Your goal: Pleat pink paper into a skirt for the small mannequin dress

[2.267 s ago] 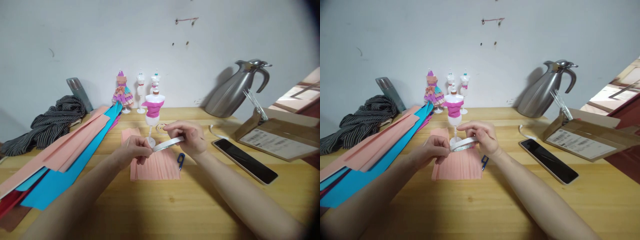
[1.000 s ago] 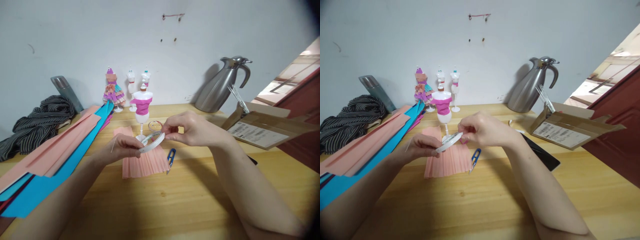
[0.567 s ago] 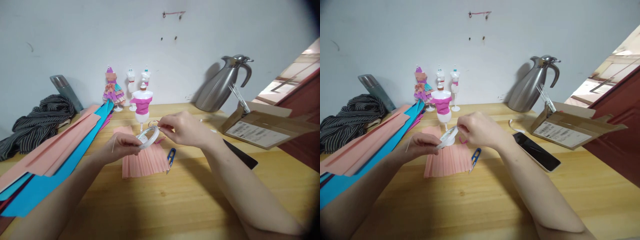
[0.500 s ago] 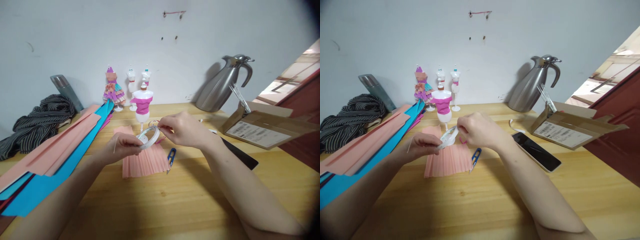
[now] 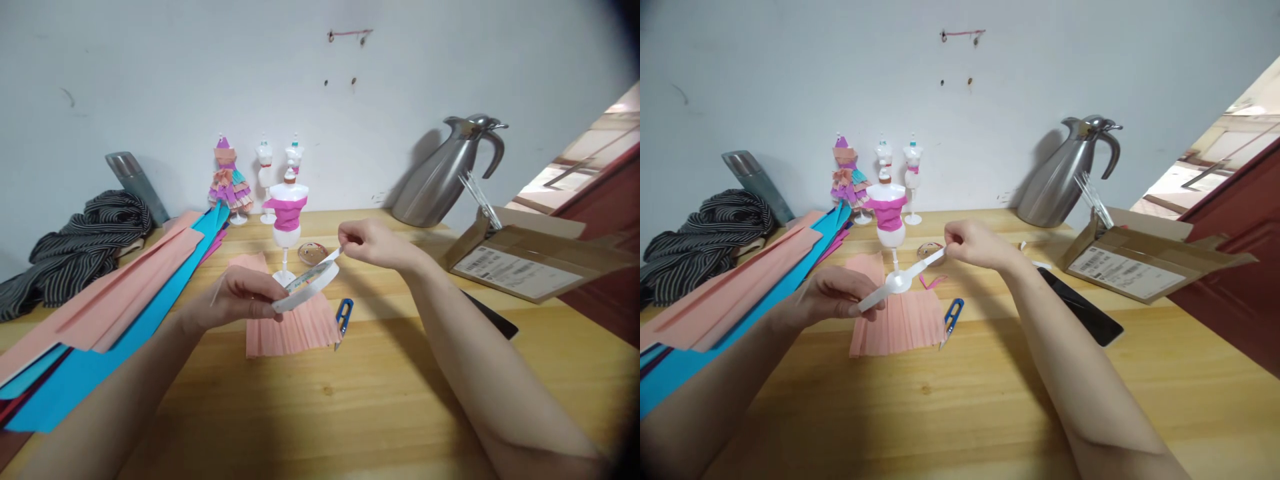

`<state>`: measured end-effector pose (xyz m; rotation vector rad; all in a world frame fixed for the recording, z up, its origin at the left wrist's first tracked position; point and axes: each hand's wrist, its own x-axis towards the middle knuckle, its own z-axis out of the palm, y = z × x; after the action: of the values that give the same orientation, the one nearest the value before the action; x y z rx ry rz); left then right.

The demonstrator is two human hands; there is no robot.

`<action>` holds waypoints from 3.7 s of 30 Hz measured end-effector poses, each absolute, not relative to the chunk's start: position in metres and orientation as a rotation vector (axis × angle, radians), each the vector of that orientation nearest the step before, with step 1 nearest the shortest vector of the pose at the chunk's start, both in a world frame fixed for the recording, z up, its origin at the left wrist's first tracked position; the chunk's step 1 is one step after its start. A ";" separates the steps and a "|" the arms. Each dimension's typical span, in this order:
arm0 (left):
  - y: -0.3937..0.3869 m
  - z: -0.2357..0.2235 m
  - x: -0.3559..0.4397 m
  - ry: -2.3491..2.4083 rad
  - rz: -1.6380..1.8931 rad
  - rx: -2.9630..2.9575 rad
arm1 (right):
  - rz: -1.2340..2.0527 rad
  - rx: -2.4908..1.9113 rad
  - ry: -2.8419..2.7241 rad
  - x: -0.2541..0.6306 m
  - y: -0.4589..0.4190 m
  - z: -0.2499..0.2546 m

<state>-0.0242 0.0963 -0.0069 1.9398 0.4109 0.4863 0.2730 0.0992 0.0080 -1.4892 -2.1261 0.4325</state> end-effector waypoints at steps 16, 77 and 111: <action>0.071 0.000 -0.012 0.268 1.172 1.465 | 1.063 -1.228 -2.598 0.234 0.096 -0.015; 0.052 0.007 -0.003 0.169 0.984 1.573 | 0.931 -1.034 -1.719 0.217 0.024 -0.013; 0.045 0.008 0.002 0.413 1.257 2.170 | -0.013 -1.096 -2.224 0.228 0.011 0.010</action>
<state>0.0015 0.0449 0.0082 2.1704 0.4131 1.2570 0.2278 0.0110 0.0103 -1.0956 -2.2236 -0.0125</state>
